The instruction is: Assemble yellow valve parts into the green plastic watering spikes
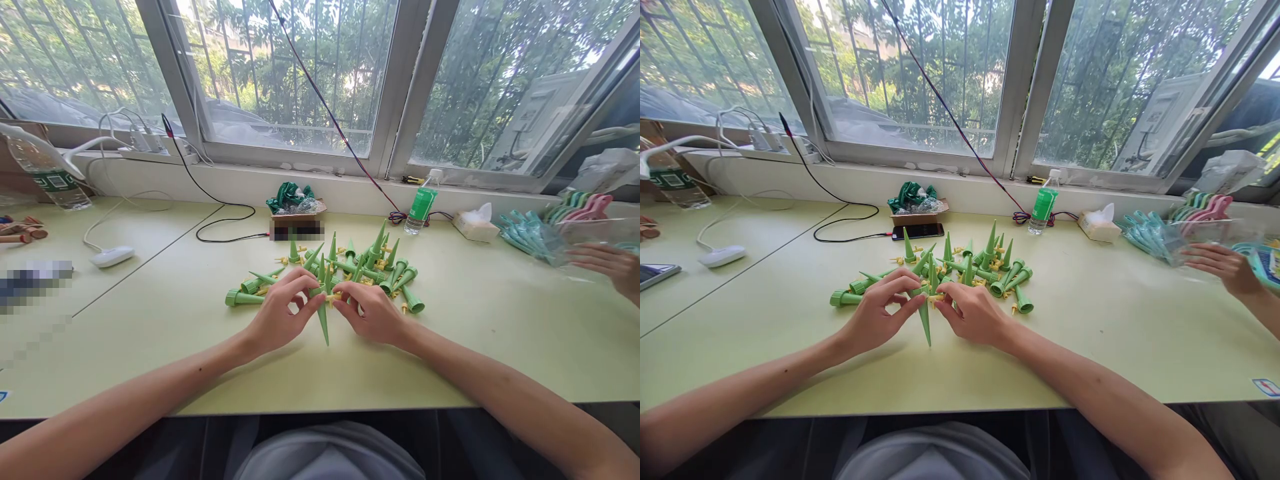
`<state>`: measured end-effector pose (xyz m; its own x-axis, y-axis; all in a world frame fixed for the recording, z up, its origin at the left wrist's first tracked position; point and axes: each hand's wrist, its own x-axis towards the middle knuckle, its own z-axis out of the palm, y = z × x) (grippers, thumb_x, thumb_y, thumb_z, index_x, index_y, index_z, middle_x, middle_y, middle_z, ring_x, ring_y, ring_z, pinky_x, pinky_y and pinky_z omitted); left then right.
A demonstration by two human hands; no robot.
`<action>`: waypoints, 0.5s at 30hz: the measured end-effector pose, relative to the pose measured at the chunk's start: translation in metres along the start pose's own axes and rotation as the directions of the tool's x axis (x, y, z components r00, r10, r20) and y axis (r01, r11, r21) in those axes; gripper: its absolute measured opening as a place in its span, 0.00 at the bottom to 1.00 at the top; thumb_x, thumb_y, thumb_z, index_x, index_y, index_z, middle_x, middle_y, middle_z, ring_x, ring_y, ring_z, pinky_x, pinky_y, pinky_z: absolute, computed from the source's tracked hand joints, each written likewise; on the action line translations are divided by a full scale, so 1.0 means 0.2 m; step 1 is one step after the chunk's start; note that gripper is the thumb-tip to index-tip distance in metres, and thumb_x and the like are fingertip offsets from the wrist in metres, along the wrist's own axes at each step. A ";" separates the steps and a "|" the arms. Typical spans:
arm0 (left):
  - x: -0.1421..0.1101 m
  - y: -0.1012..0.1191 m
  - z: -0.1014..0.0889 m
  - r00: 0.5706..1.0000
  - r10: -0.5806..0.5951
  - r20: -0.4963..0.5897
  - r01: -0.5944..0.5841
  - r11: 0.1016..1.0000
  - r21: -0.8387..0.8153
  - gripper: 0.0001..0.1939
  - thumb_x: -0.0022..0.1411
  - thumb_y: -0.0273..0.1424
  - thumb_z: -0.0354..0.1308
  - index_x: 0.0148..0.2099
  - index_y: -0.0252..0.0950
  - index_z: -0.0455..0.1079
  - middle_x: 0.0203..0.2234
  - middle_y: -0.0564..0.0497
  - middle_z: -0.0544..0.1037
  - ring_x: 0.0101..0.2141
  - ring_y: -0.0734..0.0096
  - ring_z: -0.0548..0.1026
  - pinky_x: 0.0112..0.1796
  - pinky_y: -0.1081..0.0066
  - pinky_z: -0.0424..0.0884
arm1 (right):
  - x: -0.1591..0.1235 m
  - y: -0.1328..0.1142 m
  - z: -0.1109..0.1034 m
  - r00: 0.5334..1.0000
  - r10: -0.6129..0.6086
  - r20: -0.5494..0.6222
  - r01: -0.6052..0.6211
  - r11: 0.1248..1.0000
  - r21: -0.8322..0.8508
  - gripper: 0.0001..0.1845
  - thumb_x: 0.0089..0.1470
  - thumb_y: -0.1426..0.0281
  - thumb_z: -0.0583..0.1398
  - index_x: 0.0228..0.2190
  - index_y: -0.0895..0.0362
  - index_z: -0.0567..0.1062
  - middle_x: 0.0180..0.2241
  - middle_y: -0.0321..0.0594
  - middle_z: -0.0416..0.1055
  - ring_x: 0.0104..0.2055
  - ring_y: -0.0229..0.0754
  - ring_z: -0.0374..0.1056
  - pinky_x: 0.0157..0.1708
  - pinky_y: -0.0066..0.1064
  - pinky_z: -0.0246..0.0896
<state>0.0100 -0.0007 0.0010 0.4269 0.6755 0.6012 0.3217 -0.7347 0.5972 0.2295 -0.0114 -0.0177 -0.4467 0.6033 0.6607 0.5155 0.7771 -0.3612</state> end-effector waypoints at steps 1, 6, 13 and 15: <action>0.00 0.00 0.00 1.000 0.000 -0.001 0.000 1.000 0.003 0.03 0.68 0.31 0.58 0.40 0.36 0.69 0.37 0.49 0.70 0.33 0.75 0.72 0.27 0.77 0.73 | 0.00 0.00 0.00 1.000 0.000 0.006 0.000 1.000 0.001 0.09 0.67 0.66 0.56 0.43 0.57 0.72 0.29 0.37 0.76 0.22 0.33 0.63 0.27 0.26 0.58; 0.00 0.00 0.00 1.000 -0.003 0.000 0.003 1.000 0.009 0.04 0.68 0.31 0.58 0.40 0.36 0.69 0.37 0.49 0.70 0.32 0.74 0.72 0.27 0.77 0.73 | 0.00 0.00 0.00 1.000 -0.004 0.026 0.004 1.000 -0.006 0.09 0.69 0.66 0.54 0.41 0.57 0.73 0.31 0.39 0.77 0.26 0.35 0.67 0.29 0.27 0.58; -0.01 0.01 0.00 1.000 -0.009 0.009 0.009 1.000 0.008 0.04 0.67 0.31 0.57 0.39 0.36 0.69 0.37 0.49 0.70 0.32 0.74 0.72 0.26 0.77 0.73 | 0.00 0.00 0.00 0.998 0.005 0.060 -0.005 1.000 -0.004 0.14 0.70 0.65 0.51 0.37 0.57 0.73 0.29 0.39 0.76 0.26 0.36 0.67 0.28 0.27 0.56; -0.01 0.00 0.00 1.000 -0.010 0.012 0.010 1.000 0.008 0.04 0.67 0.31 0.57 0.40 0.36 0.69 0.37 0.49 0.70 0.32 0.75 0.72 0.26 0.77 0.73 | 0.00 0.00 0.00 0.997 0.038 0.069 -0.038 0.999 -0.002 0.13 0.70 0.64 0.52 0.39 0.57 0.73 0.28 0.38 0.75 0.25 0.36 0.66 0.28 0.27 0.56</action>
<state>0.0091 -0.0019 0.0010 0.4336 0.6820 0.5889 0.3327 -0.7286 0.5987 0.2298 -0.0113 -0.0168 -0.4758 0.6433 0.5997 0.5332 0.7533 -0.3850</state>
